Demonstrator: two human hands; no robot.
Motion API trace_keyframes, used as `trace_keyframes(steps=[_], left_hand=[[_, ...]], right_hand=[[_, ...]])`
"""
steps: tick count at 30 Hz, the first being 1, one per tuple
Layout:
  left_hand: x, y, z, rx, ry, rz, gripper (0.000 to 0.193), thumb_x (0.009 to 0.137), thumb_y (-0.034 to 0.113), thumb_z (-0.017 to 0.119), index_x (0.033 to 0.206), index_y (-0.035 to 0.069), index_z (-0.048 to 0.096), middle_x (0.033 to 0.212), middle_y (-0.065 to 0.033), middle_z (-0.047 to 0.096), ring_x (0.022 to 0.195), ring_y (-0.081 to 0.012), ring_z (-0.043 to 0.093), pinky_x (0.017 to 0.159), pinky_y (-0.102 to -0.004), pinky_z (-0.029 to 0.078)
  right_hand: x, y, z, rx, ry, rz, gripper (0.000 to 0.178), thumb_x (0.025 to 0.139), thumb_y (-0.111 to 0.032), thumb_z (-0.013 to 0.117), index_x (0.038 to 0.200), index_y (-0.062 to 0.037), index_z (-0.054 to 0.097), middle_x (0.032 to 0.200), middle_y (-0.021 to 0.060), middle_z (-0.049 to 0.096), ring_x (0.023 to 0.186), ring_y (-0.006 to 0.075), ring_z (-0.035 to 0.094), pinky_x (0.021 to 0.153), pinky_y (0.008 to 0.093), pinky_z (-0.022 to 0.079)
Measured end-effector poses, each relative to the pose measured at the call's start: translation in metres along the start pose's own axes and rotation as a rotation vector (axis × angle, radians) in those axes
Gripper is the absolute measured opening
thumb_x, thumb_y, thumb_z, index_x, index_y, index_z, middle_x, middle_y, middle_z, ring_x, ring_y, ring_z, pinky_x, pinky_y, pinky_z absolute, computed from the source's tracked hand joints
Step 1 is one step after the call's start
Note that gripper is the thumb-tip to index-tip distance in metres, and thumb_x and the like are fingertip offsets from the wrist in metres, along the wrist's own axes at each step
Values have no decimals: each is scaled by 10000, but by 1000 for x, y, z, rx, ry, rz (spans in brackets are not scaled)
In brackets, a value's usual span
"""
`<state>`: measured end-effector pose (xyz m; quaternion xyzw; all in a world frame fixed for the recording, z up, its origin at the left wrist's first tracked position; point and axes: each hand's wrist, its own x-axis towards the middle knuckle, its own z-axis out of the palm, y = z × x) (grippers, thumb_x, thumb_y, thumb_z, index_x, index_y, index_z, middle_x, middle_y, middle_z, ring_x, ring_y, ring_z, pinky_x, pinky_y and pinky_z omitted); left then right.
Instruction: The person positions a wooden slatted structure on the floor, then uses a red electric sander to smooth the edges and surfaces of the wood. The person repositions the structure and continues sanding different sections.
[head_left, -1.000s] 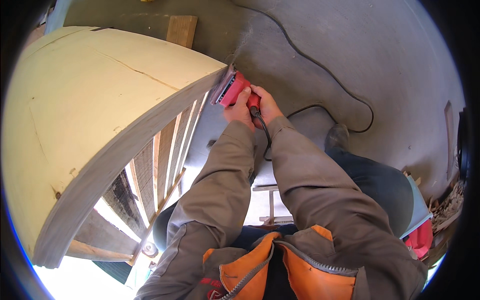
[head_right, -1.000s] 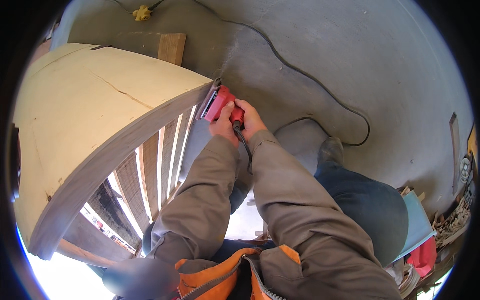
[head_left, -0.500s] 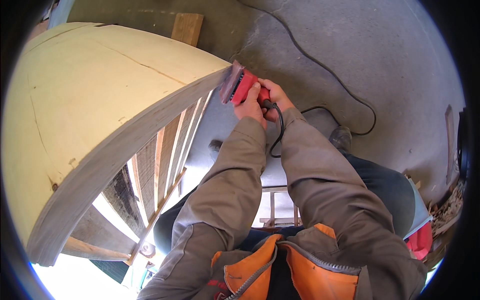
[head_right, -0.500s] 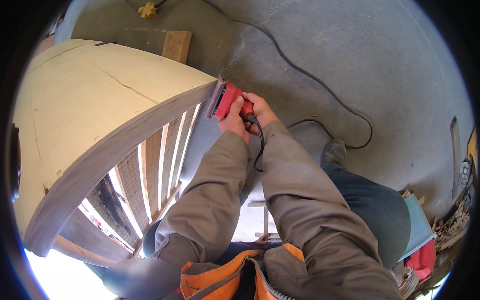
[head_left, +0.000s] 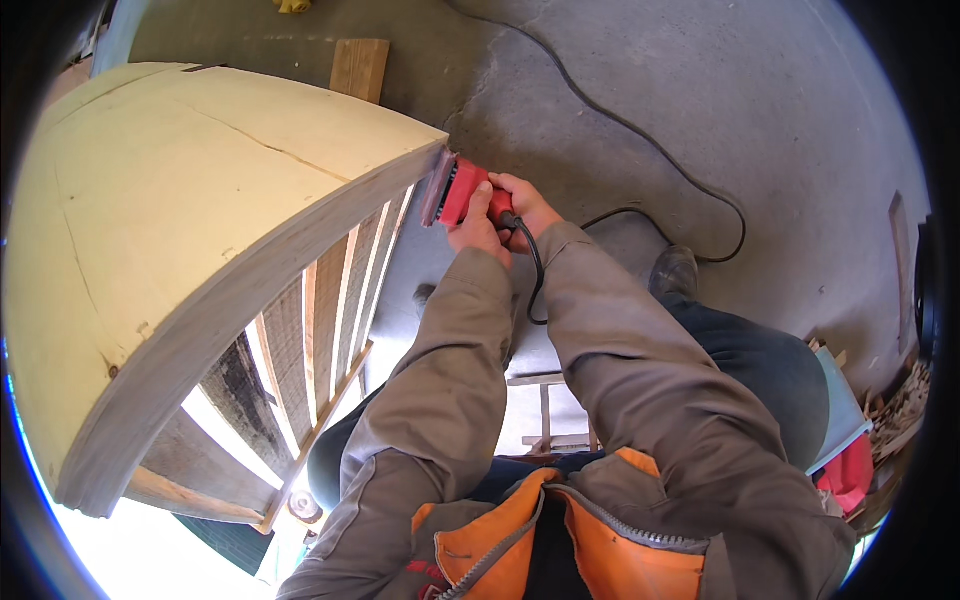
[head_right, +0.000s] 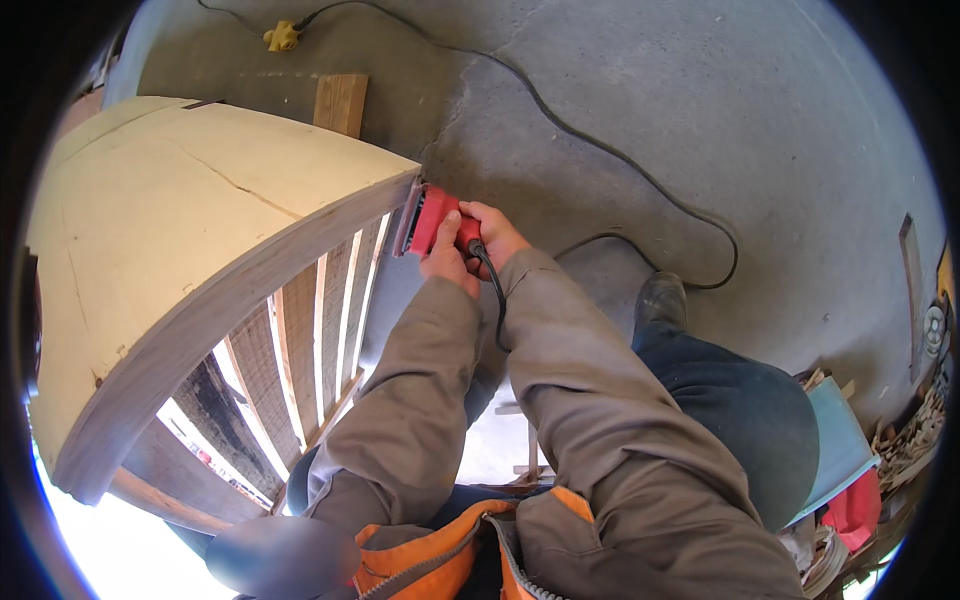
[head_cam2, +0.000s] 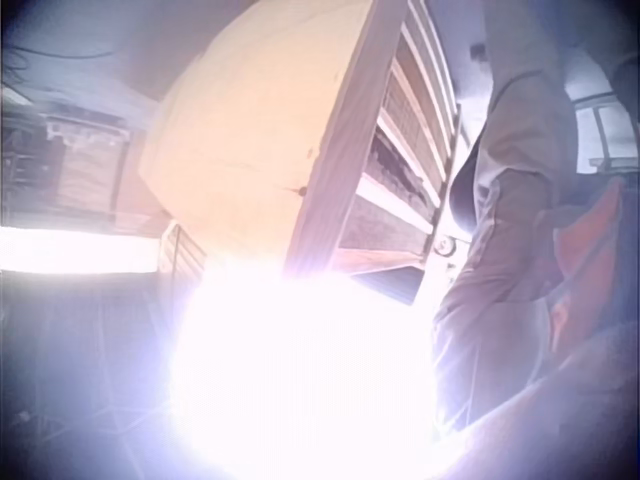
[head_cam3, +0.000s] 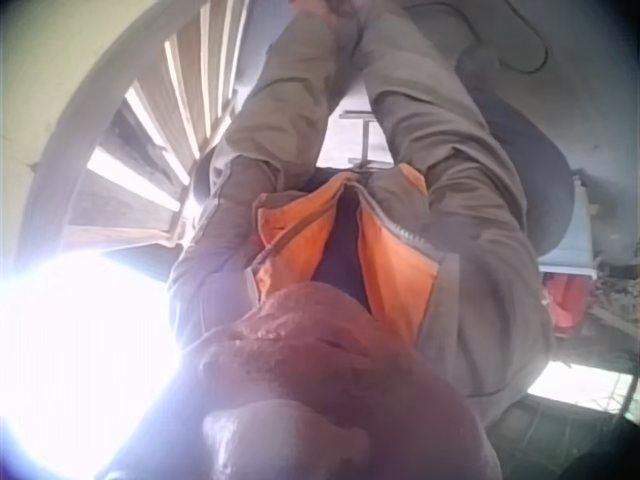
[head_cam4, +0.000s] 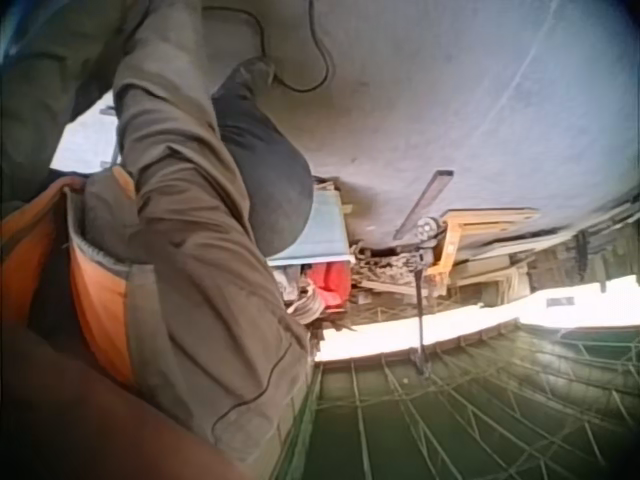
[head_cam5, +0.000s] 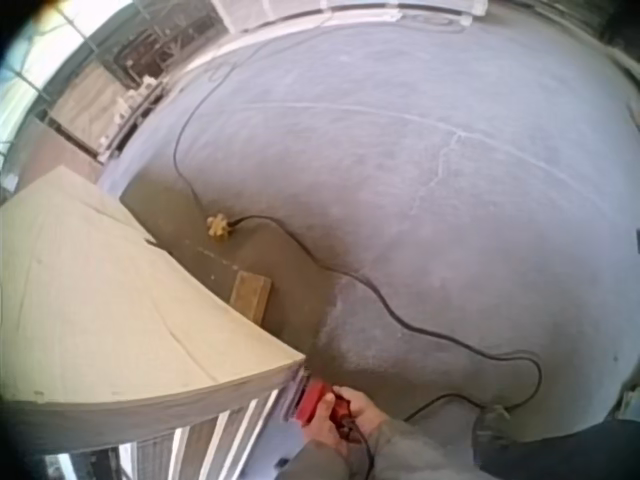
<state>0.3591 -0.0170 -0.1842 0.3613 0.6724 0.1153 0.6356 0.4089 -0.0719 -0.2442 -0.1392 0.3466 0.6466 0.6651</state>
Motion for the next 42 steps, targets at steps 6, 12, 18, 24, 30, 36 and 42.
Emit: trace_keyframes(steps=[6, 12, 18, 24, 30, 36, 42], left_hand=[[2, 2, 6, -18, -56, 60, 442, 821, 266, 871, 1191, 107, 690, 1034, -24, 714, 696, -122, 642, 460, -267, 439], [-11, 14, 30, 15, -78, 12, 409, 820, 243, 873, 1163, 107, 698, 979, -8, 697, 674, -121, 618, 461, -276, 428], [-7, 7, 28, -6, -125, 33, 433, 815, 278, 869, 1184, 130, 698, 1030, -15, 719, 703, -120, 649, 464, -278, 455], [-5, 2, 15, 11, -26, -36, 416, 829, 284, 859, 1179, 136, 688, 1009, -11, 713, 673, -118, 629, 451, -271, 414], [-5, -3, -12, 47, 52, -31, 377, 826, 298, 874, 1094, 101, 696, 833, 4, 660, 547, -96, 551, 405, -257, 404], [-13, 6, -25, 75, -12, -21, 405, 829, 270, 871, 1138, 94, 677, 845, -10, 665, 558, -111, 572, 433, -275, 439], [-41, -6, -43, -18, -90, 4, 492, 857, 168, 842, 1281, 28, 633, 1087, -108, 705, 859, -229, 702, 704, -373, 599]], right_hand=[[-3, -6, -3, -22, 12, -68, 405, 1036, -485, 488, 1167, -139, 654, 911, 60, 719, 655, 191, 645, 408, 297, 373], [-11, -27, -7, 18, -43, -150, 423, 1082, -403, 452, 1299, -87, 632, 1170, 106, 728, 938, 238, 714, 572, 316, 542], [-24, -32, 7, -7, -14, -126, 408, 1079, -399, 458, 1303, -111, 641, 1149, 94, 738, 910, 225, 717, 584, 323, 546], [-14, -15, 3, -18, 49, -27, 444, 1013, -528, 504, 1120, -129, 667, 822, 73, 699, 557, 197, 598, 373, 282, 333], [-9, 22, 0, 65, 50, -33, 427, 1039, -496, 482, 1190, -137, 654, 958, 66, 726, 666, 196, 648, 438, 299, 418], [-27, 33, 7, 62, 40, -81, 421, 1044, -497, 489, 1219, -143, 637, 1019, 64, 731, 751, 201, 679, 470, 309, 444], [-52, 60, 7, 65, 93, -180, 423, 1042, -514, 496, 1220, -158, 639, 1045, 64, 729, 837, 213, 697, 589, 351, 522]])
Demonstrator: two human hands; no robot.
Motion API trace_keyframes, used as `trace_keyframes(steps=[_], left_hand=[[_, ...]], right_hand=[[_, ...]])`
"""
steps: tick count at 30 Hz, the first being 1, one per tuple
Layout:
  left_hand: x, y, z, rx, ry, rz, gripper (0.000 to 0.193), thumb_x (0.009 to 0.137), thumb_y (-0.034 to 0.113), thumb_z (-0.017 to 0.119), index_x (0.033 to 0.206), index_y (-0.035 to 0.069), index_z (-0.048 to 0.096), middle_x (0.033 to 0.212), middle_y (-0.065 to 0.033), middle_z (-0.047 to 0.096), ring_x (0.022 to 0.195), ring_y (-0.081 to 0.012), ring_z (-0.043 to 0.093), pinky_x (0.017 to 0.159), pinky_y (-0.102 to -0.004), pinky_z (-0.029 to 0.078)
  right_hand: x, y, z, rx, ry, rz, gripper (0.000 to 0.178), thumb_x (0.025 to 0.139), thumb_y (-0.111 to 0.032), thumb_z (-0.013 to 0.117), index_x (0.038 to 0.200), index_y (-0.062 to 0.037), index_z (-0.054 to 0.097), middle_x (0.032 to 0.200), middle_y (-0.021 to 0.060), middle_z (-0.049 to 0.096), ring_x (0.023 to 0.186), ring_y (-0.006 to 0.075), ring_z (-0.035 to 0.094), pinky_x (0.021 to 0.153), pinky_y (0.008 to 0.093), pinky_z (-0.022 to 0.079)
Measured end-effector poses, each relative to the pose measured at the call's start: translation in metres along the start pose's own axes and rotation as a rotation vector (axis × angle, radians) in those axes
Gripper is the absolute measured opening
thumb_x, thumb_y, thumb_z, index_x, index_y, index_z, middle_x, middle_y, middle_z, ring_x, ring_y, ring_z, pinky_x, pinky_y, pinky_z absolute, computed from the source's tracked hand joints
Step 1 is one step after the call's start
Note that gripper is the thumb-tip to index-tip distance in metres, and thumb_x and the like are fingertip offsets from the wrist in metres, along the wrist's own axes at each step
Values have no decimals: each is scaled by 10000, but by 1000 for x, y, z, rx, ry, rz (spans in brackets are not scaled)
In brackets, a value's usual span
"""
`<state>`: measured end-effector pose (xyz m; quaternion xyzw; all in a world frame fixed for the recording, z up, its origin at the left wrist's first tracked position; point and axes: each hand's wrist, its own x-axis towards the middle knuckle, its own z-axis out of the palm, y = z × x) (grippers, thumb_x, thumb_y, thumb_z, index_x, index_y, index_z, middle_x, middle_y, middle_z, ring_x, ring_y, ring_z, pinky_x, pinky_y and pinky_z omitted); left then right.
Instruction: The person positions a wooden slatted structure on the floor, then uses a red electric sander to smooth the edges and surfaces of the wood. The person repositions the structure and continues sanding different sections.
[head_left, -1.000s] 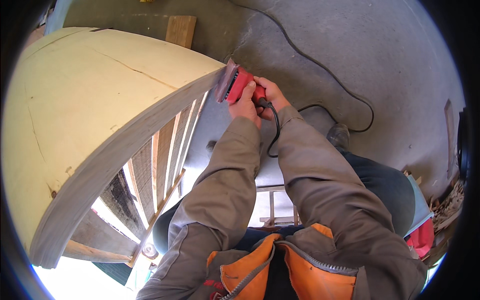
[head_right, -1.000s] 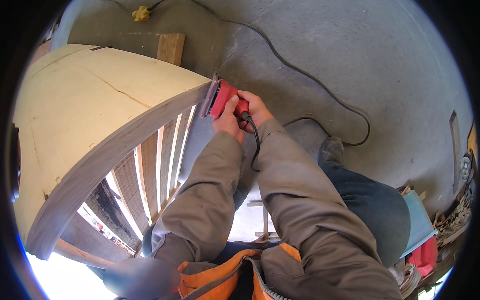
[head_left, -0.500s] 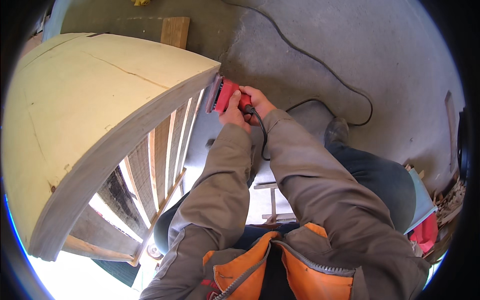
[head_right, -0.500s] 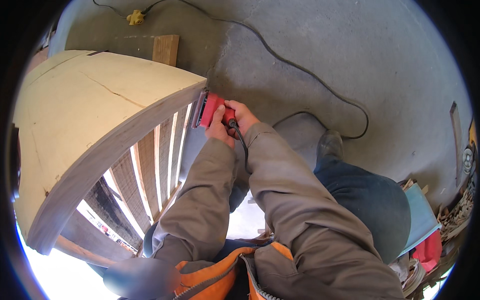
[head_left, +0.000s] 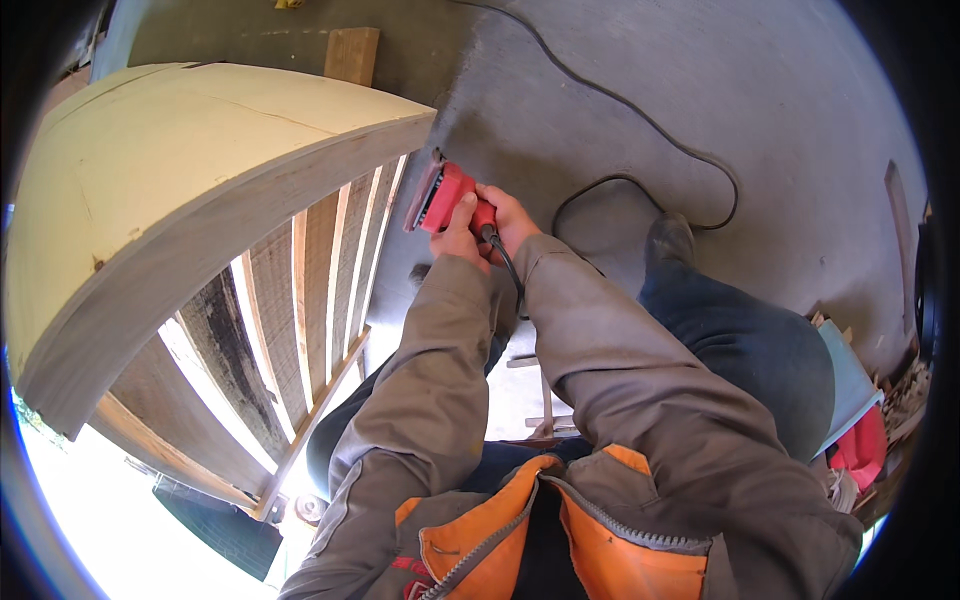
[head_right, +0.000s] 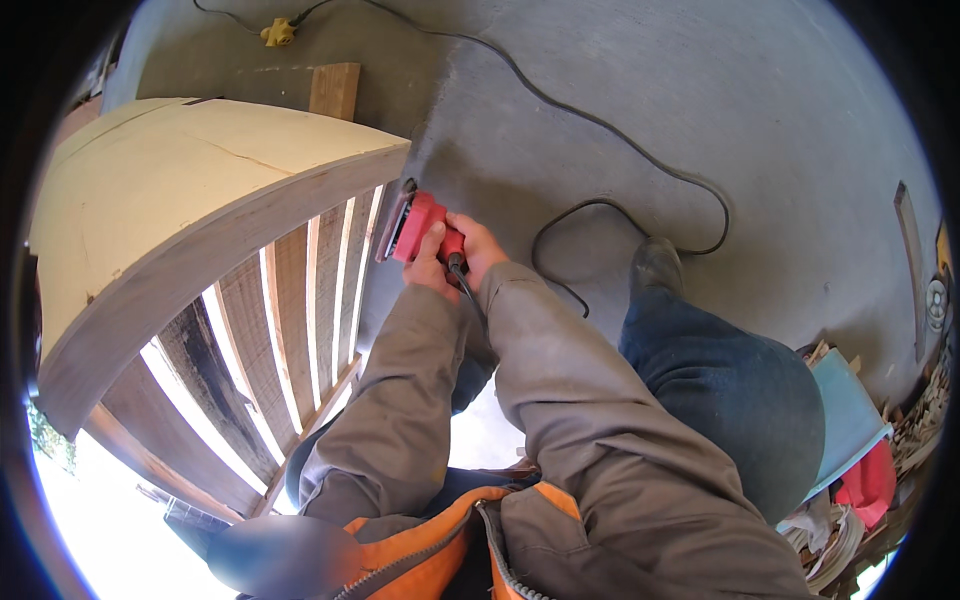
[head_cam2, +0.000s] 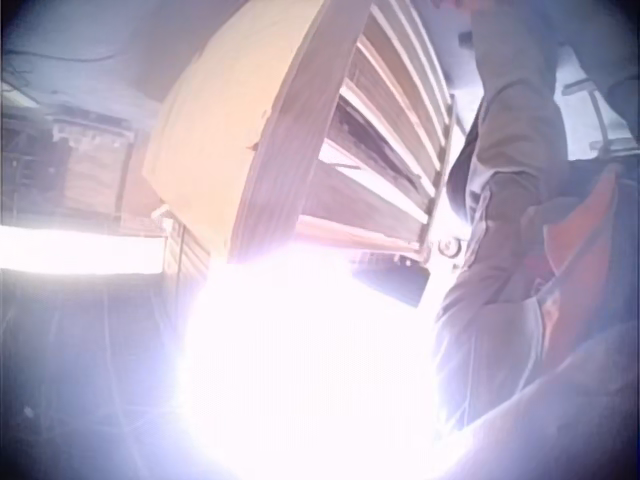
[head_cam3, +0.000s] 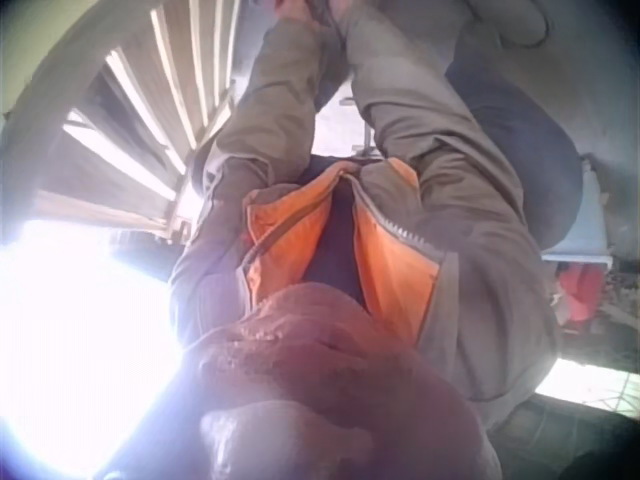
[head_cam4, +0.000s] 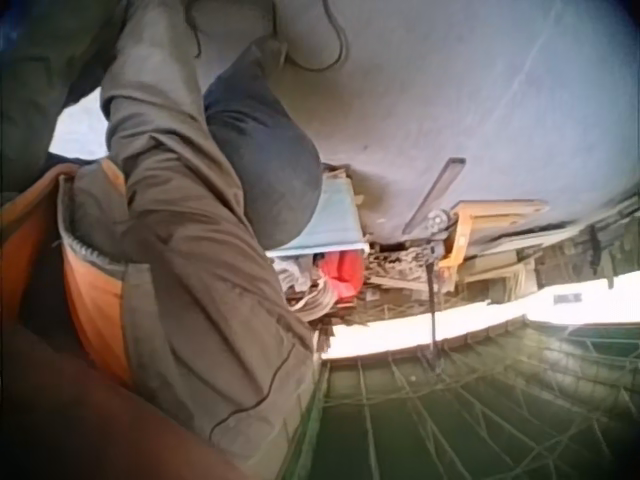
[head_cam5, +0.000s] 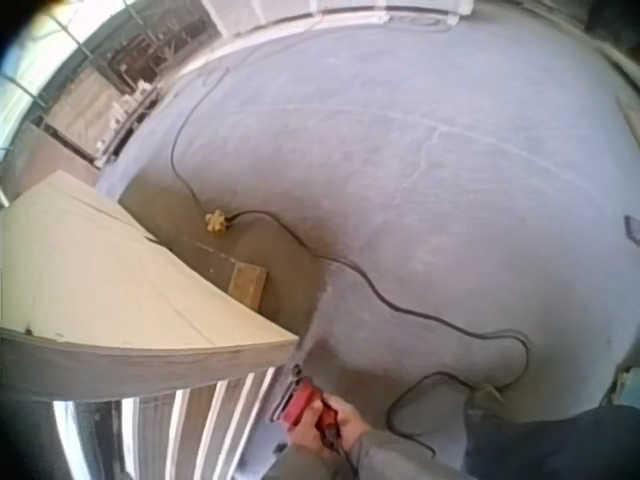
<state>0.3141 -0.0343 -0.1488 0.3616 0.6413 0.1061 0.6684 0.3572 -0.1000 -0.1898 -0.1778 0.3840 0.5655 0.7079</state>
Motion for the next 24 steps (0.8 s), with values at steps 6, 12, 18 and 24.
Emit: trace_keyframes(steps=[6, 12, 18, 24], left_hand=[[-43, 1, -17, -21, -58, 63, 547, 862, 125, 835, 1347, 11, 609, 1223, -142, 691, 1062, -274, 694, 928, -427, 590], [-88, 3, -27, -74, -178, 167, 557, 859, 130, 841, 1349, 9, 606, 1224, -138, 696, 1067, -271, 694, 930, -437, 586], [-121, 13, -63, -96, -435, 130, 623, 903, 114, 756, 1470, 34, 511, 1394, -111, 641, 1296, -265, 593, 1100, -477, 447], [-66, 28, -70, -323, -282, -79, 520, 1005, 98, 551, 1507, 15, 444, 1509, -155, 556, 1412, -330, 498, 1210, -522, 343]], right_hand=[[-31, 24, -5, -36, -55, -76, 428, 1045, -507, 487, 1235, -156, 642, 1118, 70, 724, 949, 223, 698, 708, 395, 557], [-75, 36, 7, -45, -145, -210, 404, 1040, -471, 501, 1266, -166, 641, 1116, 57, 719, 923, 212, 690, 679, 391, 548], [-142, 3, 27, -199, -125, -300, 426, 991, -507, 569, 1222, -152, 620, 945, 102, 700, 641, 169, 647, 439, 258, 438], [-212, -48, 28, -130, -167, -502, 437, 947, -517, 642, 1234, -192, 583, 892, 135, 674, 602, 228, 624, 413, 276, 433]])
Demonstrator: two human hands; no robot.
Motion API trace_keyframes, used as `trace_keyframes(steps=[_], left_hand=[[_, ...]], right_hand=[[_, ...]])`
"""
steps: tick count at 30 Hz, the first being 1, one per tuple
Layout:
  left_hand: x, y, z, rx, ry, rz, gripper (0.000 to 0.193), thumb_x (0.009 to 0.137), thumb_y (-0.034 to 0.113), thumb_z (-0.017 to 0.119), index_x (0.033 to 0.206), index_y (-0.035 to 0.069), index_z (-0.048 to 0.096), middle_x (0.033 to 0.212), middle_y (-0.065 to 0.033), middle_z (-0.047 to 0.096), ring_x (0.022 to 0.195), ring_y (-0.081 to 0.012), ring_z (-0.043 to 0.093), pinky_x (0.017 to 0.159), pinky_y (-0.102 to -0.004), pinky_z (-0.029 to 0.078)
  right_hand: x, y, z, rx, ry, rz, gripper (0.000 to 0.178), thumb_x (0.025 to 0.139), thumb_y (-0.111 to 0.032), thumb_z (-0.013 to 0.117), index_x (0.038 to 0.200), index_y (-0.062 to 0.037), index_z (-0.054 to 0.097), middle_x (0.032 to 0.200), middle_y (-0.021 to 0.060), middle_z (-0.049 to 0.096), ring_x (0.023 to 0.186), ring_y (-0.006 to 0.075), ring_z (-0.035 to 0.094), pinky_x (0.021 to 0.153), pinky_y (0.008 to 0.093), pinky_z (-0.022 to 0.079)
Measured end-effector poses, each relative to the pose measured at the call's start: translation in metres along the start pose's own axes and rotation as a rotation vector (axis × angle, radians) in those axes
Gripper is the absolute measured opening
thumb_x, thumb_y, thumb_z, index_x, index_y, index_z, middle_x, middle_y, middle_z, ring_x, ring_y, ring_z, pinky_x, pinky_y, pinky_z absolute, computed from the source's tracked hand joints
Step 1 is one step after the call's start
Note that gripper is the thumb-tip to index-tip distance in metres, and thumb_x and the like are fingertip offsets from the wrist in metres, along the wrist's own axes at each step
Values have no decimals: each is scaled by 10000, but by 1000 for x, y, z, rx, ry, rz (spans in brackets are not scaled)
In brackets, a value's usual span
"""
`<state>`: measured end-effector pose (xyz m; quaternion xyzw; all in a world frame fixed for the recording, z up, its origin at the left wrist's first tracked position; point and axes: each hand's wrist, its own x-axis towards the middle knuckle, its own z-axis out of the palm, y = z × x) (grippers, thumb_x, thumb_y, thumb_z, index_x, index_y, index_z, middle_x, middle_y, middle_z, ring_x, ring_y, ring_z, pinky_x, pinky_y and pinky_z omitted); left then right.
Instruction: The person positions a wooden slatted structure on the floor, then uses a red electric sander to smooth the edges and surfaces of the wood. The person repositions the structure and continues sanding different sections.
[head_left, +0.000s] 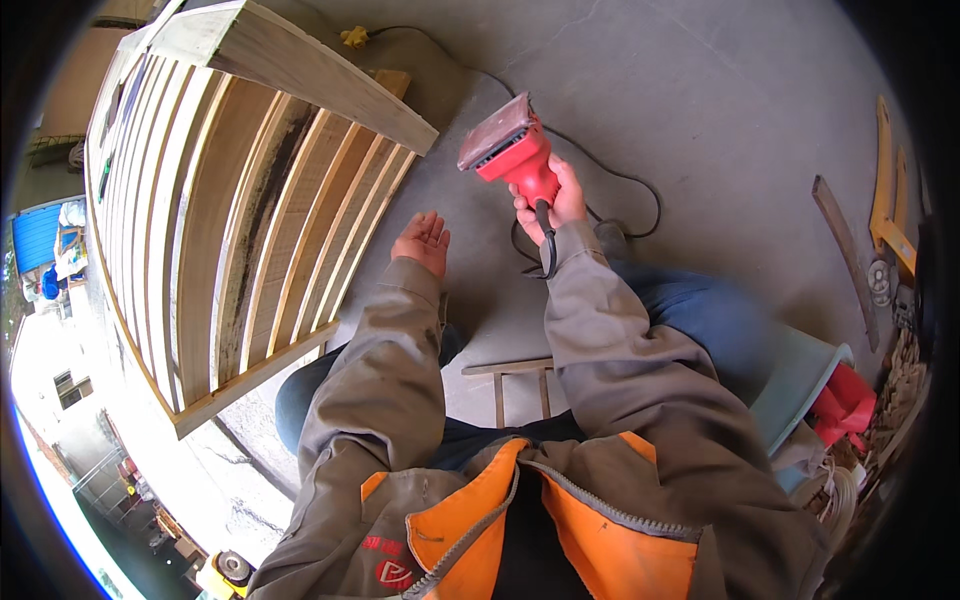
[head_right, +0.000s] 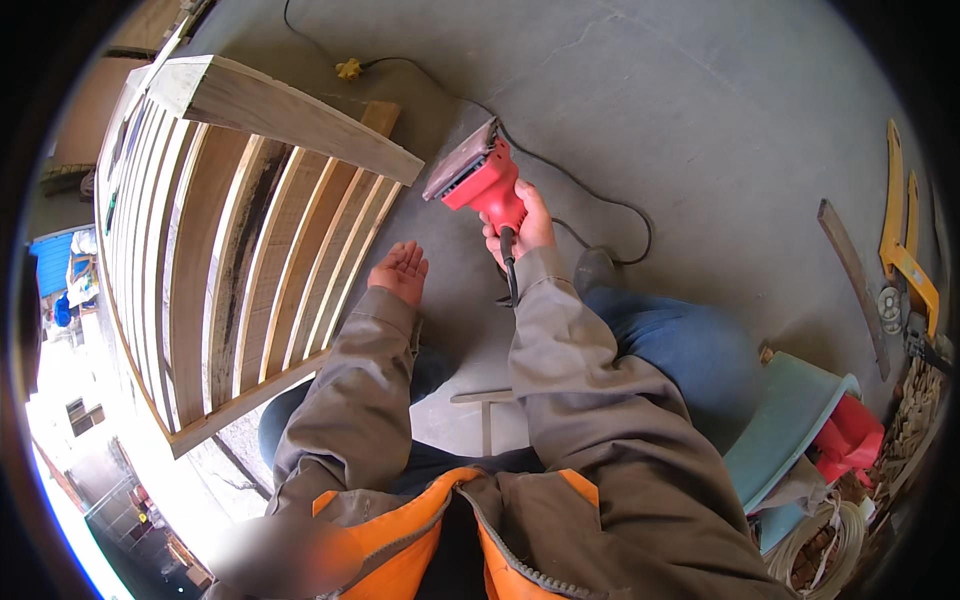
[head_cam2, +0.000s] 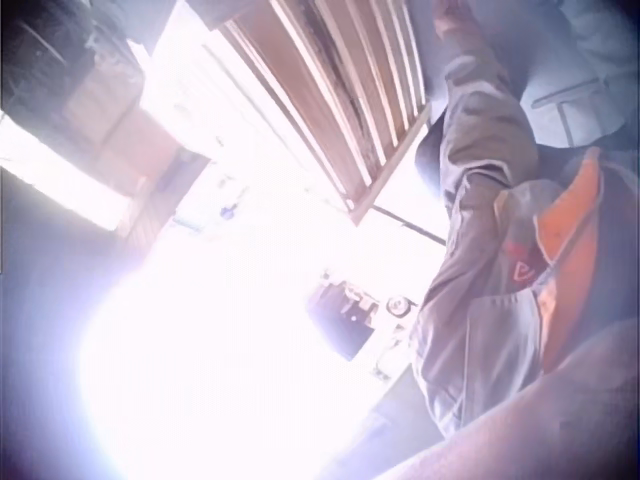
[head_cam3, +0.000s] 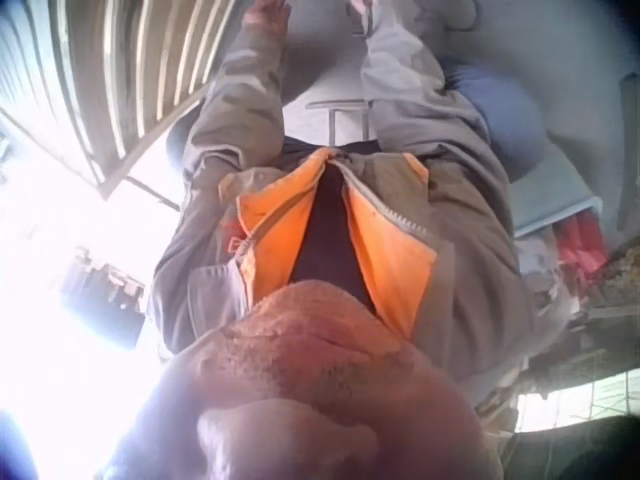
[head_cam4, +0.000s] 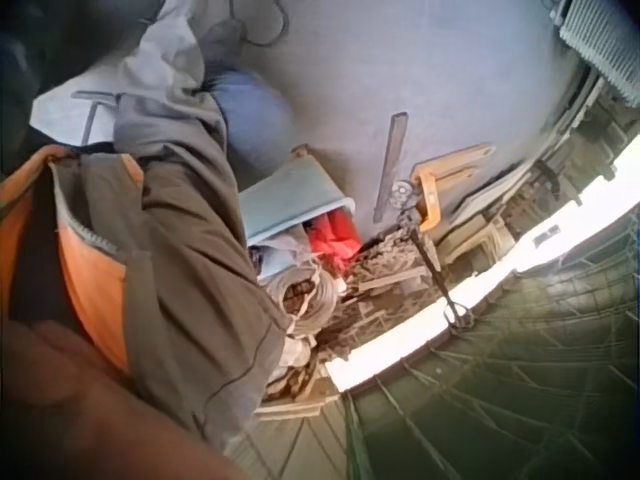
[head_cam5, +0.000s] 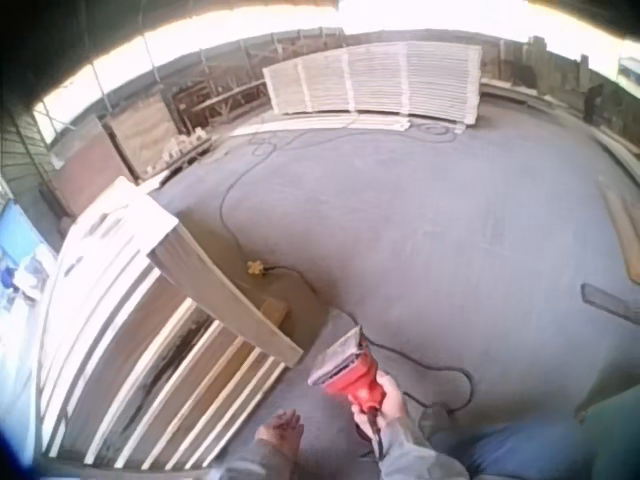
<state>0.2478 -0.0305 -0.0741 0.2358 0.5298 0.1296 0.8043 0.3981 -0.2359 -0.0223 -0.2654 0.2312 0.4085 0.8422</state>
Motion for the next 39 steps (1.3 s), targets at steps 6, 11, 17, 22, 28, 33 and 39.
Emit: trace_keyframes(steps=[6, 11, 17, 22, 28, 33, 39], left_hand=[[78, -2, 12, -220, 67, -61, 444, 1005, 42, 507, 1434, -55, 445, 1552, -196, 458, 1459, -362, 427, 1235, -537, 322], [152, -7, 23, -331, 78, -75, 474, 966, -26, 485, 1430, -101, 428, 1581, -201, 405, 1458, -372, 413, 1225, -526, 339], [209, -1, 37, -375, 28, -53, 541, 945, -40, 478, 1481, -87, 425, 1547, -195, 448, 1410, -336, 461, 1175, -524, 397], [222, -3, 31, -402, 9, 3, 447, 976, 20, 486, 1420, 31, 537, 1405, -98, 580, 1340, -259, 532, 1154, -483, 402], [227, -3, 35, -351, 93, -32, 328, 1005, 42, 470, 1312, 14, 580, 1314, -119, 633, 1223, -272, 622, 1108, -512, 463], [234, -12, 37, -381, 118, -50, 327, 1015, 60, 482, 1321, 5, 584, 1329, -129, 635, 1267, -297, 605, 1089, -522, 480], [232, -13, 61, -492, -55, -6, 355, 992, 64, 506, 1333, 11, 594, 1332, -121, 647, 1263, -293, 618, 1076, -510, 487]], right_hand=[[3, -21, -23, 14, 39, -111, 379, 969, -482, 631, 1234, -227, 541, 934, 142, 670, 605, 217, 621, 414, 266, 426], [25, -24, -48, 60, 89, -129, 406, 983, -488, 598, 1259, -194, 550, 968, 149, 666, 635, 207, 619, 432, 261, 428], [31, -37, -58, 37, 111, -171, 395, 995, -478, 602, 1266, -194, 554, 979, 138, 675, 622, 214, 628, 430, 267, 413], [40, -40, -74, 71, 131, -183, 402, 996, -471, 604, 1281, -193, 552, 998, 124, 681, 615, 216, 632, 431, 273, 423], [46, -42, -71, 60, 129, -184, 437, 992, -474, 606, 1294, -163, 552, 1013, 100, 684, 610, 217, 631, 431, 282, 422], [52, -36, -64, 55, 153, -161, 461, 995, -464, 600, 1318, -139, 548, 1025, 89, 685, 607, 219, 633, 429, 287, 423], [54, -36, -69, 64, 135, -173, 454, 1002, -459, 591, 1319, -137, 554, 1028, 87, 687, 609, 210, 635, 429, 284, 423]])
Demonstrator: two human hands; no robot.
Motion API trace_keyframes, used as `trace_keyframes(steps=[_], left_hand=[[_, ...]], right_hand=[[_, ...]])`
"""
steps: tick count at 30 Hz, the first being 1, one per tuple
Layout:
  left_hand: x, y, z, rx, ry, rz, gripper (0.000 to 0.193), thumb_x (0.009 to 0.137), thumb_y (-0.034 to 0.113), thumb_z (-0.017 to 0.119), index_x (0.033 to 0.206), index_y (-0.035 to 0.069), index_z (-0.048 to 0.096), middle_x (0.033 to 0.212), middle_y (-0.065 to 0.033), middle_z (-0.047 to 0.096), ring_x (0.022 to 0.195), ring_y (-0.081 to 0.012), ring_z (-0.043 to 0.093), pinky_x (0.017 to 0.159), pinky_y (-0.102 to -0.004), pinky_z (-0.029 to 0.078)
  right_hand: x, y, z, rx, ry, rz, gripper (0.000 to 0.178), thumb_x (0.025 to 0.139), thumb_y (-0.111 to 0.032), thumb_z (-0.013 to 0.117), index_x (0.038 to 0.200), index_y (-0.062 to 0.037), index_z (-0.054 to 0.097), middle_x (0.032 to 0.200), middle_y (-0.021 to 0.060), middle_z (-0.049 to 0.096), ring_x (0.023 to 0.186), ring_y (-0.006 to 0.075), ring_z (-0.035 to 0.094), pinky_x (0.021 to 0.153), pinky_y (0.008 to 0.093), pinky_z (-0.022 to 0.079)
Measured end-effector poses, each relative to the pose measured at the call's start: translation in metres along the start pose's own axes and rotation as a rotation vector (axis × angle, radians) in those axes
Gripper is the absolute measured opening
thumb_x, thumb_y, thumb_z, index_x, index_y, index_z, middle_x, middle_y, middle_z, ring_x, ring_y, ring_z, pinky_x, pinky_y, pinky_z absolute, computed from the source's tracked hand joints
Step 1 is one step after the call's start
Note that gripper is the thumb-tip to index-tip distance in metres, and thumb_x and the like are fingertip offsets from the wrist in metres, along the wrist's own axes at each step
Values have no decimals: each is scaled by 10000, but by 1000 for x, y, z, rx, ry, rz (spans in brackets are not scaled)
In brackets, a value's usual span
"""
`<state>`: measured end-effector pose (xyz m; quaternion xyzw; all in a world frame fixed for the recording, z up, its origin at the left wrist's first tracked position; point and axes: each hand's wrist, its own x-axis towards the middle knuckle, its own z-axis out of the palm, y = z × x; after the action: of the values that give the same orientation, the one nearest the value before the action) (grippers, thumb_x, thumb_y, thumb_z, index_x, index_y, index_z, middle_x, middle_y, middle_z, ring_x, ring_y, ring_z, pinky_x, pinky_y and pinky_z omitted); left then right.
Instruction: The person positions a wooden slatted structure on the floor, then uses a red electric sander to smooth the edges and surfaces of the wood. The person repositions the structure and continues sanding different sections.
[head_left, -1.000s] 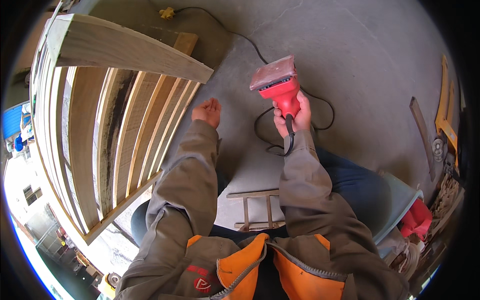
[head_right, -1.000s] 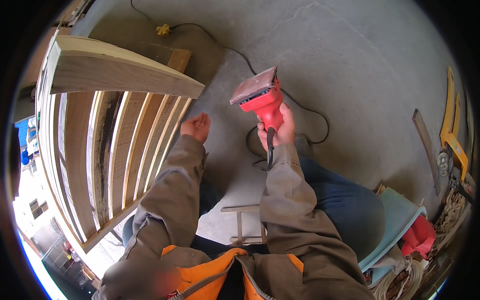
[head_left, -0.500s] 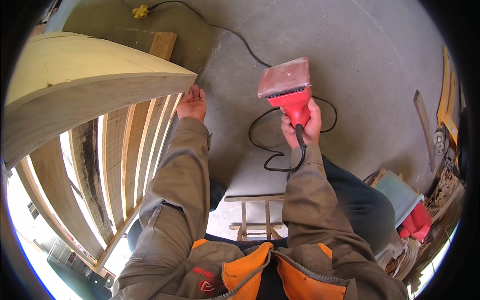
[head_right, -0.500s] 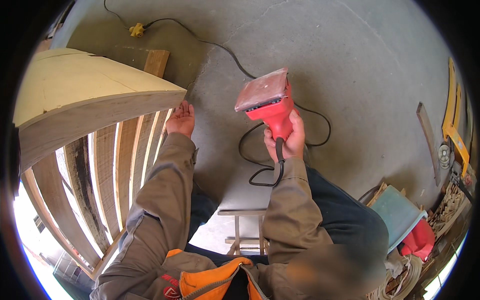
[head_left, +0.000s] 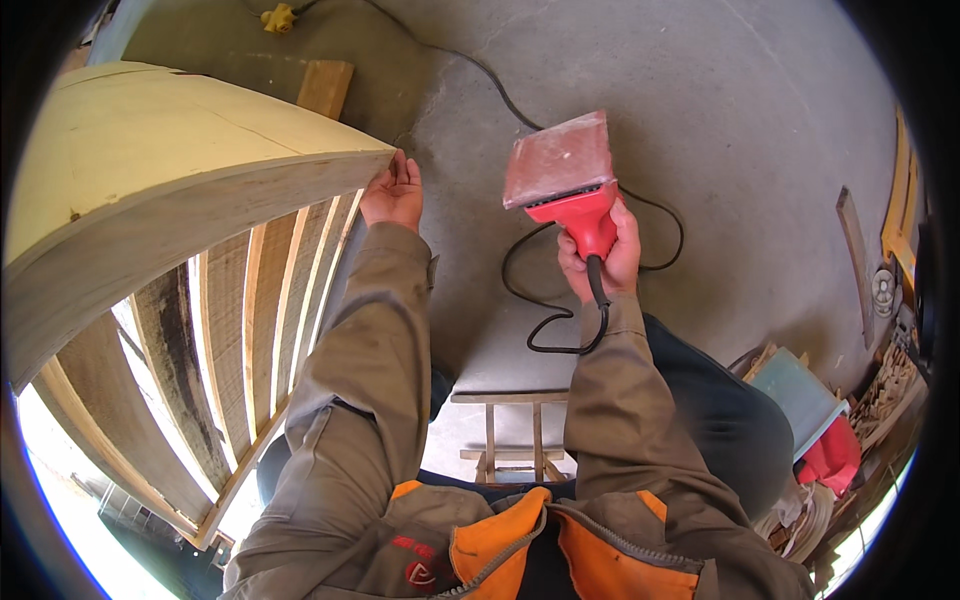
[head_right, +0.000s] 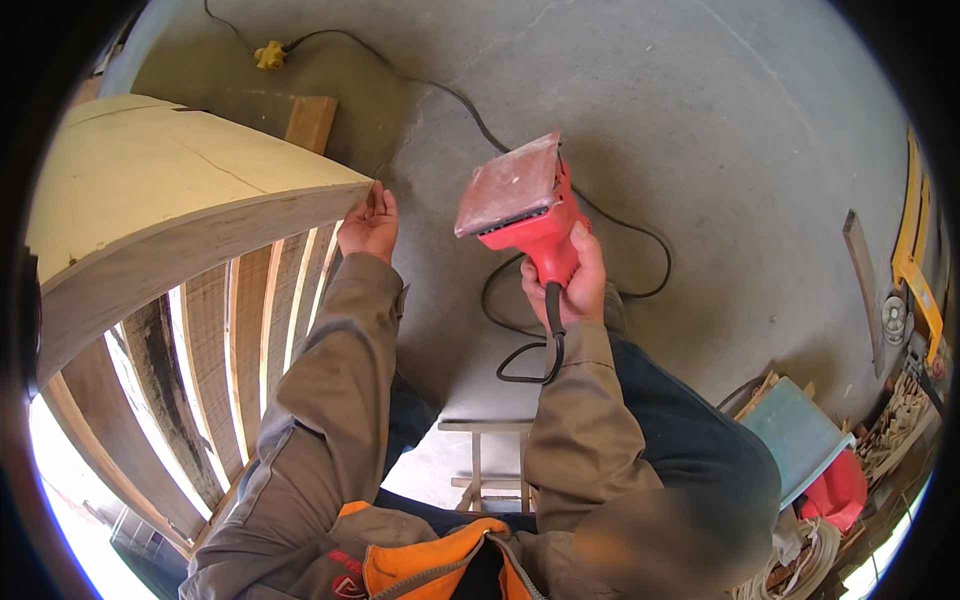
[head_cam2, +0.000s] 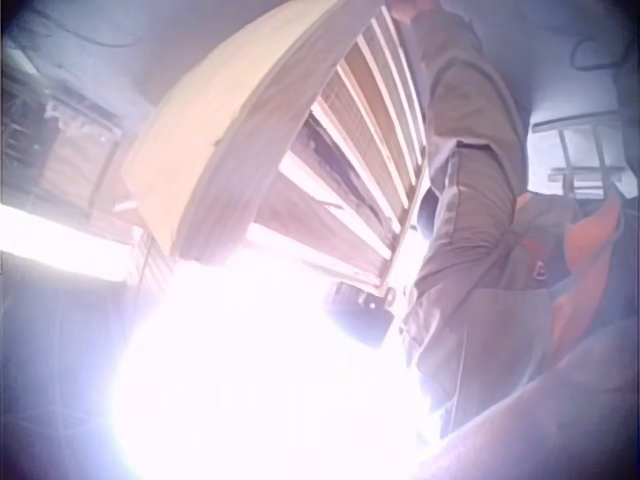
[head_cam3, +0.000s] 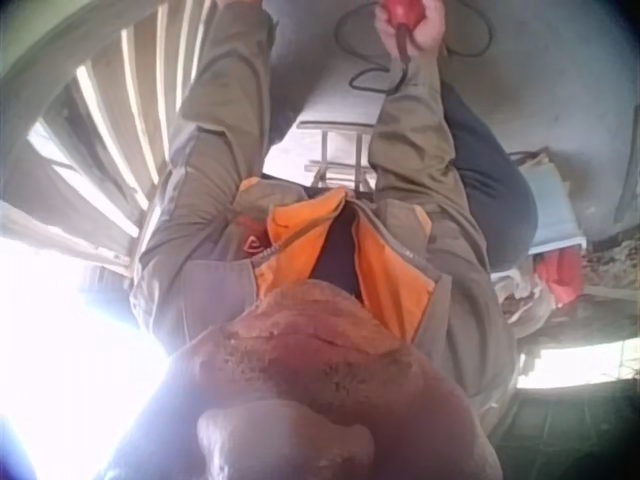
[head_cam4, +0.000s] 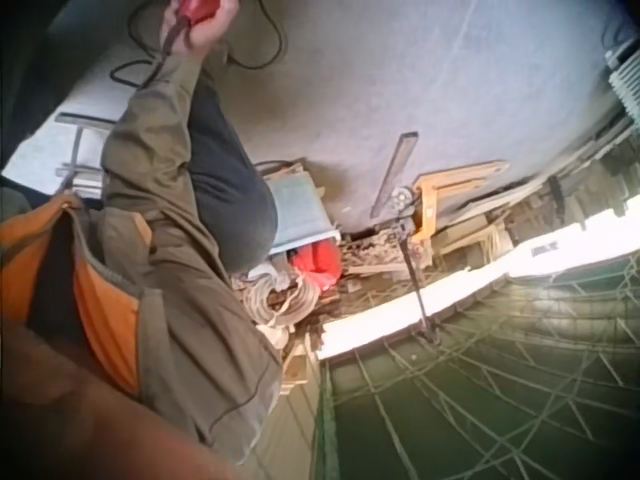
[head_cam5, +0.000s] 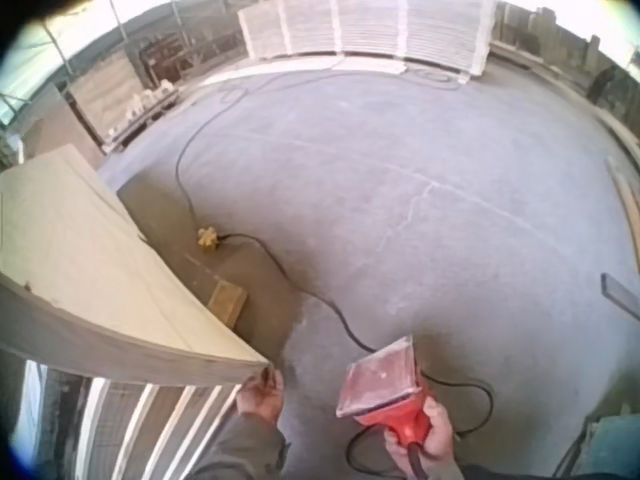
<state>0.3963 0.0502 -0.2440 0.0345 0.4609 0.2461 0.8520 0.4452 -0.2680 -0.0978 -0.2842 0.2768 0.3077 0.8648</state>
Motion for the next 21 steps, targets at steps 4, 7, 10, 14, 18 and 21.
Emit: trace_keyframes(steps=[4, 7, 10, 14, 18, 21], left_hand=[[11, 3, -11, -14, 4, 28, 347, 987, 123, 530, 1304, 16, 622, 1298, -106, 670, 1227, -276, 646, 1074, -504, 484], [5, 3, -12, -9, 1, -28, 353, 995, 159, 536, 1307, 17, 620, 1284, -100, 680, 1223, -279, 655, 1082, -501, 481], [-7, 6, -4, 0, 64, -29, 346, 1042, 98, 444, 1343, -21, 565, 1373, -131, 654, 1303, -302, 624, 1112, -531, 470], [-41, -5, 6, 165, 58, -136, 333, 1055, 162, 482, 1332, -2, 564, 1423, -126, 627, 1324, -313, 602, 1119, -525, 461], [-76, -7, -6, 506, 91, -212, 289, 1064, 217, 543, 1282, 34, 592, 1380, -124, 653, 1270, -317, 620, 1072, -504, 481], [-102, 5, -26, 638, 117, -178, 256, 1068, 233, 567, 1241, 51, 619, 1316, -123, 681, 1191, -302, 647, 1010, -483, 503]], right_hand=[[6, 5, -2, -16, 5, 15, 445, 1007, -458, 586, 1312, -135, 555, 1032, 82, 689, 613, 206, 633, 425, 280, 422], [6, 5, 1, -11, 6, 1, 437, 1008, -457, 584, 1303, -135, 556, 1027, 78, 689, 616, 204, 634, 426, 278, 422], [6, 5, 3, -20, -12, -3, 431, 1008, -455, 585, 1298, -137, 556, 1020, 74, 688, 616, 202, 634, 425, 279, 422], [3, 6, 3, -25, 2, 2, 431, 1003, -455, 593, 1296, -141, 561, 1025, 69, 691, 615, 201, 635, 422, 277, 422], [-6, 8, 6, -19, -36, -8, 434, 978, -447, 630, 1286, -145, 580, 1049, 57, 699, 637, 199, 644, 455, 281, 453], [-18, 11, 27, -10, 107, -56, 456, 935, -434, 673, 1279, -145, 593, 1066, 49, 704, 682, 215, 654, 524, 322, 496]])
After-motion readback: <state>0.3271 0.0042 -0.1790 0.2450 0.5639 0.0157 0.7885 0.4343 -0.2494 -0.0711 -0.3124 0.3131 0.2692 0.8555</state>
